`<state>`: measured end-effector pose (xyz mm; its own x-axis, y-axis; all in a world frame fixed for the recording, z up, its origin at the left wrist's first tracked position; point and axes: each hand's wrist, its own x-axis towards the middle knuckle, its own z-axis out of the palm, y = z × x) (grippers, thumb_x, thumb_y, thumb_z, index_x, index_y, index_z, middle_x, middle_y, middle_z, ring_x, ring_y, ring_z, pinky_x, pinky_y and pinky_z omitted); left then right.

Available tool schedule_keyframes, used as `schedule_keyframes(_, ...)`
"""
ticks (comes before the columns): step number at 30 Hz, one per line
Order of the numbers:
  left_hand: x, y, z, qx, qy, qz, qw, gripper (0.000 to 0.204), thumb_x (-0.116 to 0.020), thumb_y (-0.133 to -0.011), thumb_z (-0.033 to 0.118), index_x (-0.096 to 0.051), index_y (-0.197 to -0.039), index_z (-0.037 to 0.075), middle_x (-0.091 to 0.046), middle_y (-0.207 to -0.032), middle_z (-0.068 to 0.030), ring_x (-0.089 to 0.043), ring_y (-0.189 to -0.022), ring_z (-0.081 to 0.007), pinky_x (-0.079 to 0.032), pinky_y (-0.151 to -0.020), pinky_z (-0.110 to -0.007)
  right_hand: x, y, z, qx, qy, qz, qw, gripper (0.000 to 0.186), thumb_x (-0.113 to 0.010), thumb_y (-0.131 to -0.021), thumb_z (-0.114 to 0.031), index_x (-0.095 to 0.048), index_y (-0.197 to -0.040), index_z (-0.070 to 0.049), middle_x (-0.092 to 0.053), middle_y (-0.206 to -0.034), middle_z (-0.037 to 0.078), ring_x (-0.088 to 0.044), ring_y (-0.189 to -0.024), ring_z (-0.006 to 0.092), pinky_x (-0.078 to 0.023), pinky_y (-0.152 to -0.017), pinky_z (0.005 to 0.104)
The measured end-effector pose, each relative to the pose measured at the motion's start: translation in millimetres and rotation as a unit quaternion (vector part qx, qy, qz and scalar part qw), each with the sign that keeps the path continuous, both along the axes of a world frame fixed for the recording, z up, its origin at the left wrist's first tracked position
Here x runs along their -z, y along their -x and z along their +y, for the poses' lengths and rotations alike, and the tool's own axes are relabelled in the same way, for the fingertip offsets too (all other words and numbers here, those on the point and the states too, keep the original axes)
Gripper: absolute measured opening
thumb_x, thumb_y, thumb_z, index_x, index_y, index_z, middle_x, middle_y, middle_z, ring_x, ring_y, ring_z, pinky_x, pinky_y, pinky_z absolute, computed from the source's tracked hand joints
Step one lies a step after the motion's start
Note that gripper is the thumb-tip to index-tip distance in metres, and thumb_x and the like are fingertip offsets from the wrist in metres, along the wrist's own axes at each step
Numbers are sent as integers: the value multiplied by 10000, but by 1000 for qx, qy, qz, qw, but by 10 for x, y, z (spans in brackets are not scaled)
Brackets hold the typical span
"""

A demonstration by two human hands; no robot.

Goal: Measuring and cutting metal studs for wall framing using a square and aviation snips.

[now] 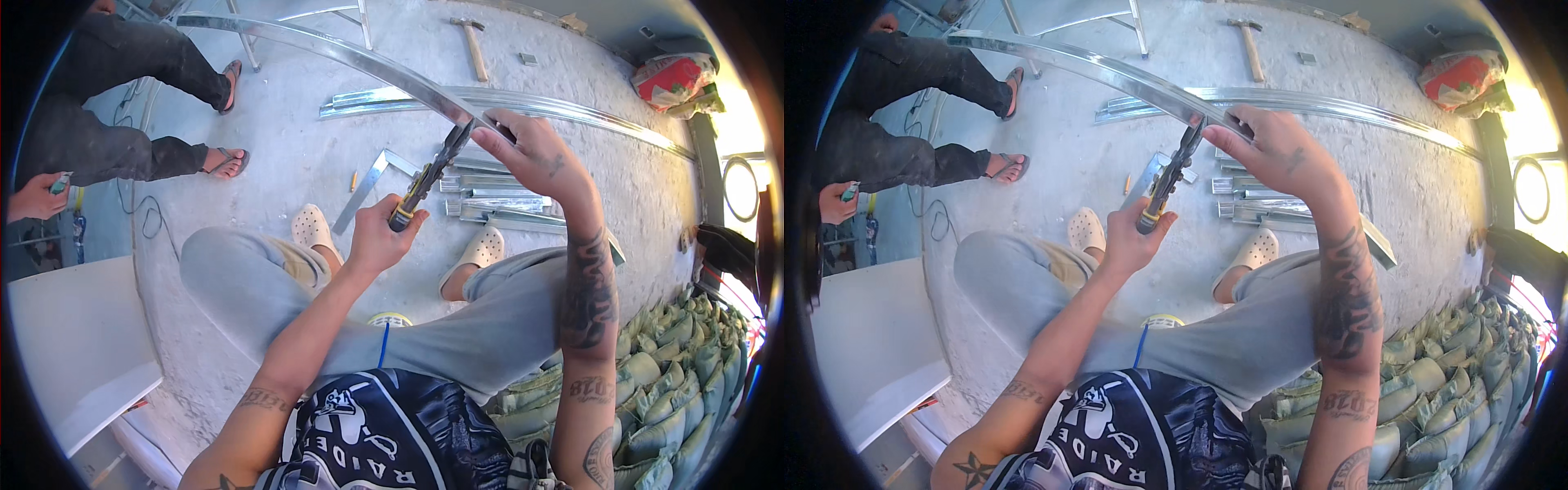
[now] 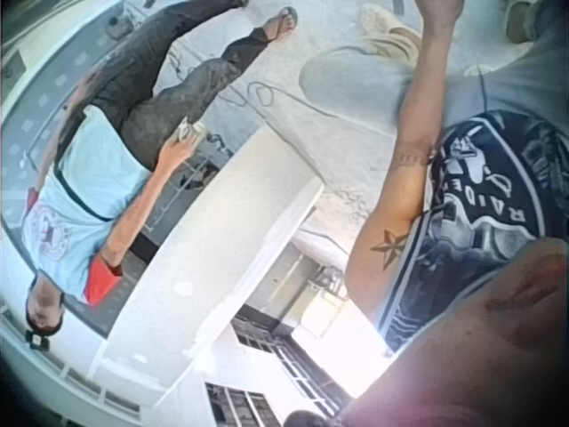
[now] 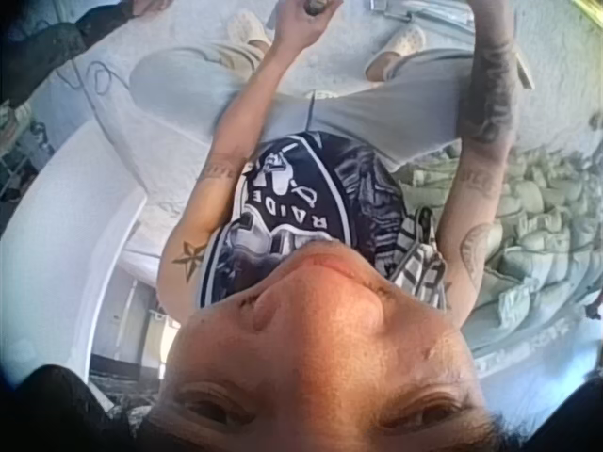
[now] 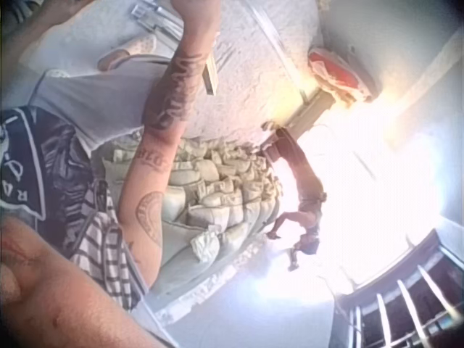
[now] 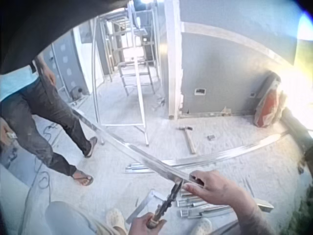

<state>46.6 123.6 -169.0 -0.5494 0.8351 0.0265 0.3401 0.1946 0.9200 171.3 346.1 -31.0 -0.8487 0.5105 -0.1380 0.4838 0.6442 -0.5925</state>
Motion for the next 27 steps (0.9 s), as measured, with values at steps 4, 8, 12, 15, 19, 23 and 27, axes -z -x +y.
schedule_keyframes(4, -237, 32, 24, 26, 144, -17, 989, 273, -802, -870, 233, -652, -935, 15, -604, -651, -120, -550, -540, -204, -447, -545, -367, 100, -12, -64, -17, -85, 66, 994, 439, -734, -907, -406, -670, -1016, 15, -674, -780, 203, -656, -742, 378, -501, -681, 435)
schedule_keyframes(8, -390, 132, -98, 34, 76, 147, 986, 403, -781, -857, 181, -619, -1200, 48, -681, -933, -207, -670, -790, -290, -517, -716, -422, 192, -22, 63, 44, -66, 9, 997, 413, -830, -799, -270, -683, -1069, 6, -693, -821, 198, -684, -776, 346, -523, -703, 422)
schedule_keyframes(12, -536, 427, -158, -52, 88, 172, 980, 801, -743, -829, 113, -385, -1543, 179, -629, -1090, -185, -642, -958, -339, -514, -843, -443, 178, -89, 152, 19, 140, -87, 986, 412, -840, -764, -184, -686, -1086, 23, -721, -849, 157, -715, -692, 214, -550, -688, 377)
schedule_keyframes(15, -359, 673, -135, -93, 79, 255, 959, 898, -712, -826, 75, -299, -1609, 226, -606, -1079, -147, -631, -941, -317, -514, -835, -418, 77, -11, -10, -49, 202, -96, 973, 410, -843, -756, -171, -685, -1069, 41, -722, -823, 116, -699, -642, 133, -549, -662, 350)
schedule_keyframes(19, -409, 651, -89, -113, 123, 225, 960, 911, -673, -816, 43, -291, -1616, 255, -602, -1078, -151, -629, -958, -321, -511, -844, -411, 140, -30, 13, -122, 204, -51, 970, 440, -873, -731, -184, -705, -1073, 37, -726, -827, 106, -684, -663, 162, -544, -690, 319)
schedule_keyframes(23, -417, 651, -126, -84, 120, 197, 969, 920, -655, -809, 34, -281, -1619, 260, -625, -1092, -162, -643, -981, -326, -514, -870, -398, 162, 7, -63, -181, 223, 2, 958, 431, -884, -718, -161, -714, -1068, 25, -733, -829, 85, -666, -686, 143, -534, -702, 306)
schedule_keyframes(27, -377, 607, -148, -34, 125, 93, 987, 918, -637, -817, 50, -258, -1627, 257, -654, -1153, -177, -667, -1040, -308, -511, -930, -369, 55, 67, -169, -190, 278, 28, 941, 444, -922, -683, -149, -727, -1043, 21, -729, -817, 46, -643, -739, 90, -522, -704, 283)
